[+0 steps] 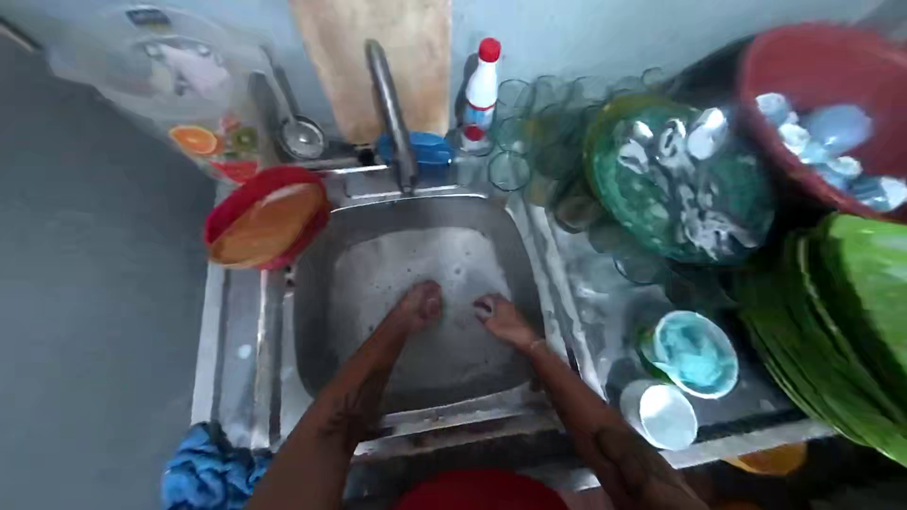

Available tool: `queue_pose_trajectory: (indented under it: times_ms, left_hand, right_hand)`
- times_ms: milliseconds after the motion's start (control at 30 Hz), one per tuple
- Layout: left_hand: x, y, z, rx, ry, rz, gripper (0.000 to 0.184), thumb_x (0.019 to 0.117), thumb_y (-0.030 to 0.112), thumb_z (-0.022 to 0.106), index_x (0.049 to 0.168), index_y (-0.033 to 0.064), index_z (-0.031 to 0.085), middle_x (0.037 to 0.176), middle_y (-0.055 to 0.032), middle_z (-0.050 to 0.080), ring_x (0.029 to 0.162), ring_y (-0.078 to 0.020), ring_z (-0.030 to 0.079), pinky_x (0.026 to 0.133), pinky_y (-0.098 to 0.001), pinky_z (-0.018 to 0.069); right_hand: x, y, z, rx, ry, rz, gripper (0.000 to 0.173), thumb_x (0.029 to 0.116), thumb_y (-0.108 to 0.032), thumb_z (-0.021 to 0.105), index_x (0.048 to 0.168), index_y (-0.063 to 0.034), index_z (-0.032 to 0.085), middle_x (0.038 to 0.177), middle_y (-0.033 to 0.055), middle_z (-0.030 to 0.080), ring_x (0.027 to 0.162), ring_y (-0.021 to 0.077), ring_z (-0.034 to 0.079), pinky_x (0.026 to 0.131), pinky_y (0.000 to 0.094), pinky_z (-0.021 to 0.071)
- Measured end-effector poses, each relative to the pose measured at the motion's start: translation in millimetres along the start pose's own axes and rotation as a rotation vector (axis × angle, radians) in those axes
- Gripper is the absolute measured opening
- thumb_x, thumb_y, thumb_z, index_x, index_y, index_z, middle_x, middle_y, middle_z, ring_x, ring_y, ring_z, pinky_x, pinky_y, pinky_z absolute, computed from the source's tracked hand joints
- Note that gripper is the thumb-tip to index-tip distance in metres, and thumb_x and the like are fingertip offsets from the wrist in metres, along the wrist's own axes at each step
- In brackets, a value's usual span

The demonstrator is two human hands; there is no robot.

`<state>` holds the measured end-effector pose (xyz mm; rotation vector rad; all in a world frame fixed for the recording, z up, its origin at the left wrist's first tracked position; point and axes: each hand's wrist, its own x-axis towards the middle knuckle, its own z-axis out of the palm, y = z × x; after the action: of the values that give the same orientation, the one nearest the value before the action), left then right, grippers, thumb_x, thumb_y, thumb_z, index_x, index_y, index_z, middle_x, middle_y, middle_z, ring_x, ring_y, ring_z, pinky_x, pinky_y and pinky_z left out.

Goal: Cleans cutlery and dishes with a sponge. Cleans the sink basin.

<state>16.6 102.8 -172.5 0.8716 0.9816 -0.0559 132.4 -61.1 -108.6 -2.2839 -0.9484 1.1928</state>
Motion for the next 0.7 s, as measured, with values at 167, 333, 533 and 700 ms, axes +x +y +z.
queue_pose_trajectory:
  times_ms: [167,333,533,700]
  left_hand:
    - [-88.0,23.0,-25.1,-0.657,-0.161,0.028,0.038,0.1048,0.024,0.031,0.072,0.0168,0.050,0.055,0.0060,0.046,0.042,-0.0023,0.044,0.039,-0.0149,0.0376]
    - [-118.8,2.5,-47.6,-0.766,0.170,0.196,0.039,0.1072,0.024,0.026,0.079,0.0146,0.051,0.058,0.0037,0.052,0.043,-0.0047,0.049,0.039,-0.0169,0.0407]
    - [-129.0,15.2,-54.4,-0.856,0.196,0.340,0.043,0.1043,0.019,0.024,0.076,0.0117,0.056,0.061,0.0008,0.058,0.044,-0.0059,0.051,0.039,-0.0174,0.0416]
    - [-130.5,17.3,-64.3,-0.977,0.249,0.314,0.035,0.1019,0.016,0.028,0.080,0.0102,0.055,0.063,-0.0004,0.059,0.047,-0.0068,0.053,0.041,-0.0183,0.0437]
  right_hand:
    - [75.5,38.1,29.3,-0.386,0.203,-0.018,0.074,0.1006,-0.041,0.061,0.155,0.0037,0.037,0.160,0.0336,0.030,0.152,0.0484,0.026,0.121,0.0618,0.0266]
    - [114.1,8.3,58.5,-0.272,0.169,0.024,0.069,0.1021,-0.030,0.058,0.156,0.0050,0.033,0.160,0.0354,0.029,0.149,0.0496,0.031,0.120,0.0587,0.0314]
    - [152.4,-60.1,102.1,-0.320,0.028,-0.235,0.043,0.0980,-0.023,0.063,0.138,-0.0064,0.062,0.137,0.0261,0.060,0.129,0.0449,0.056,0.107,0.0604,0.0453]
    - [127.8,-87.2,148.8,-0.374,-0.234,-0.513,0.062,0.0947,-0.014,0.066,0.153,-0.0037,0.046,0.163,0.0260,0.032,0.153,0.0429,0.028,0.123,0.0557,0.0292]
